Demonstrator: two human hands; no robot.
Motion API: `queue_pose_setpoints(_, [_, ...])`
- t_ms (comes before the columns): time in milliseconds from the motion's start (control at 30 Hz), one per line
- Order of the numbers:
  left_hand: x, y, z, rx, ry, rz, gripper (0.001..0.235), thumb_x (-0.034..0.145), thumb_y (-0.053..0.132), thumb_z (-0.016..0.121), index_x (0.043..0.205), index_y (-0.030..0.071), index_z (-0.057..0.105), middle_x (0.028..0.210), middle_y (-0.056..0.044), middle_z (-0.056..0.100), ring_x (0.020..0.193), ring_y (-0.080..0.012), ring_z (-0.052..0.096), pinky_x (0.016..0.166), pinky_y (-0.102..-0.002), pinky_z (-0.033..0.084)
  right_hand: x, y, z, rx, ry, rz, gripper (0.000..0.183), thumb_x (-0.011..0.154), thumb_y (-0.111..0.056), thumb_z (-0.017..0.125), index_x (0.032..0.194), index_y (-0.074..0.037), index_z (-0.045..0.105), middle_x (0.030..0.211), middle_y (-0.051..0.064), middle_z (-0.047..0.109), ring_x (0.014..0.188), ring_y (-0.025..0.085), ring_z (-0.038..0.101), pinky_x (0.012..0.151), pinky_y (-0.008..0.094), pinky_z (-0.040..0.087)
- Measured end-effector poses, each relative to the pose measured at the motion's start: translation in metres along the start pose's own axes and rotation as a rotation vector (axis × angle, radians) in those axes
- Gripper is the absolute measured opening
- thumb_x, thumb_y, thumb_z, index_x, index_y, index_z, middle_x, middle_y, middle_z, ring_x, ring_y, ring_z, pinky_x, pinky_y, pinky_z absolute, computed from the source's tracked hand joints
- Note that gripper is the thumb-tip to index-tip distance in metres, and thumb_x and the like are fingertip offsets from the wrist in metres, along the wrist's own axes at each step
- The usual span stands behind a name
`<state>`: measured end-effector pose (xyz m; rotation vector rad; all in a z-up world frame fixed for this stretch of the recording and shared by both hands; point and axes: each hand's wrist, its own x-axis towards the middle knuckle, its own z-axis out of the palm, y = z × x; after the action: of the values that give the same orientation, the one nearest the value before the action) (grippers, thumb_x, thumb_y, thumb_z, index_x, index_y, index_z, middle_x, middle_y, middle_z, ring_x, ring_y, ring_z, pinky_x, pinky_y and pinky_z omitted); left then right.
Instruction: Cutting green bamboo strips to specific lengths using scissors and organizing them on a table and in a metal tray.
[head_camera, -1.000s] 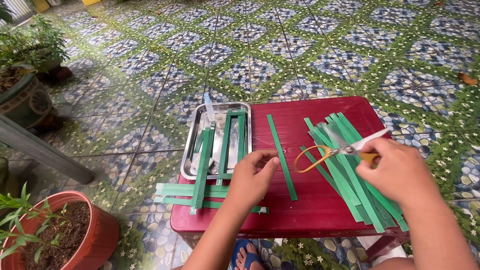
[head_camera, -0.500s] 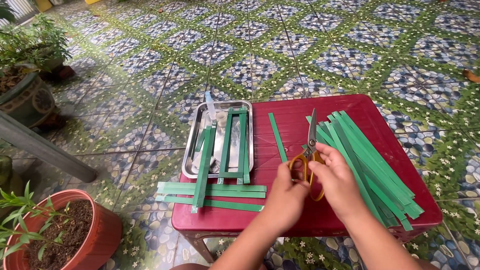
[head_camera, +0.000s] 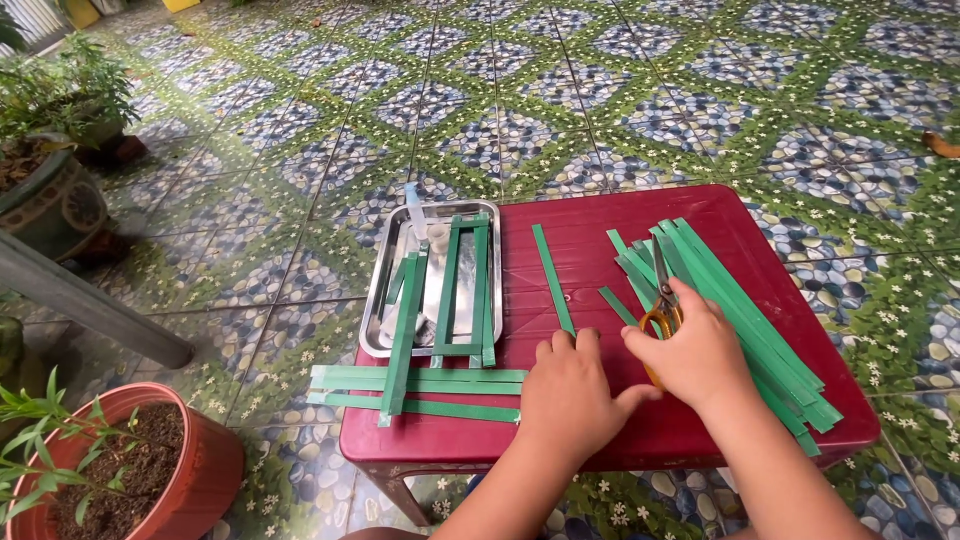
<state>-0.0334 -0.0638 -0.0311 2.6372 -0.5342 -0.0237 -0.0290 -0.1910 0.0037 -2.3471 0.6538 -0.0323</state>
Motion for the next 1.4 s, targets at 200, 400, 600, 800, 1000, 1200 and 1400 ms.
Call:
queue_pose_setpoints(200, [0.022, -0.023, 0.053, 0.260, 0.193, -0.058, 0.032, 0.068, 0.016, 0.063, 0.091, 0.005, 0.045, 0.075, -0.008, 0.053, 0.068, -0.0255, 0.059, 0.056, -0.033, 0.053, 0.000, 0.003, -0.001, -0.201, 0.032, -0.037, 0.083, 0.060, -0.049, 0.065, 0.132, -0.015, 0.043, 0.122, 0.012, 0.047, 0.116, 0.031, 0.043, 0.095, 0.042, 0.040])
queue_pose_setpoints(400, [0.036, -0.035, 0.062, 0.411, 0.408, -0.143, 0.028, 0.059, 0.010, 0.059, 0.085, 0.007, 0.050, 0.061, -0.004, 0.052, 0.049, -0.0207, 0.060, 0.042, -0.030, 0.052, -0.017, -0.009, 0.003, -0.353, -0.059, -0.066, 0.082, 0.062, -0.049, 0.065, 0.131, -0.012, 0.042, 0.122, 0.012, 0.047, 0.116, 0.033, 0.042, 0.094, 0.040, 0.041])
queue_pose_setpoints(600, [0.048, -0.045, 0.047, 0.111, 0.170, -0.253, 0.030, 0.058, 0.000, 0.055, 0.086, -0.004, 0.048, 0.070, -0.016, 0.058, 0.063, -0.0342, 0.063, 0.055, -0.042, 0.054, -0.017, -0.012, 0.011, -0.354, -0.110, -0.057, 0.079, 0.065, -0.045, 0.062, 0.132, -0.011, 0.039, 0.124, 0.010, 0.044, 0.117, 0.030, 0.038, 0.092, 0.041, 0.044])
queue_pose_setpoints(800, [0.051, -0.033, 0.029, -0.017, 0.068, -0.438, 0.031, 0.055, 0.002, 0.055, 0.085, -0.006, 0.052, 0.073, -0.016, 0.059, 0.071, -0.0359, 0.063, 0.056, -0.045, 0.052, -0.013, -0.006, 0.016, -0.371, -0.107, -0.090, 0.079, 0.065, -0.046, 0.062, 0.132, -0.011, 0.038, 0.123, 0.010, 0.043, 0.117, 0.030, 0.037, 0.090, 0.041, 0.046])
queue_pose_setpoints(1000, [0.044, -0.027, 0.017, -0.003, 0.058, -0.407, 0.030, 0.061, 0.003, 0.053, 0.088, -0.010, 0.054, 0.077, -0.018, 0.060, 0.076, -0.0356, 0.064, 0.061, -0.044, 0.053, -0.013, -0.003, 0.021, -0.388, -0.114, -0.110, 0.077, 0.067, -0.049, 0.058, 0.131, -0.011, 0.038, 0.121, 0.010, 0.042, 0.115, 0.031, 0.037, 0.091, 0.042, 0.044])
queue_pose_setpoints(1200, [0.054, -0.031, 0.023, 0.042, 0.105, -0.381, 0.025, 0.061, 0.000, 0.053, 0.084, -0.010, 0.056, 0.075, -0.018, 0.060, 0.074, -0.0355, 0.064, 0.059, -0.043, 0.053, -0.014, 0.002, 0.030, -0.374, -0.082, -0.136, 0.066, 0.071, -0.046, 0.058, 0.123, -0.008, 0.045, 0.118, 0.011, 0.044, 0.112, 0.034, 0.040, 0.091, 0.044, 0.042])
queue_pose_setpoints(1400, [0.040, -0.015, 0.003, -0.038, 0.061, -0.403, 0.022, 0.062, 0.001, 0.054, 0.080, -0.011, 0.059, 0.074, -0.021, 0.061, 0.075, -0.0361, 0.064, 0.062, -0.041, 0.053, -0.016, 0.002, 0.036, -0.400, -0.075, -0.158, 0.061, 0.073, -0.043, 0.054, 0.121, -0.006, 0.045, 0.111, 0.012, 0.047, 0.108, 0.035, 0.042, 0.089, 0.044, 0.040])
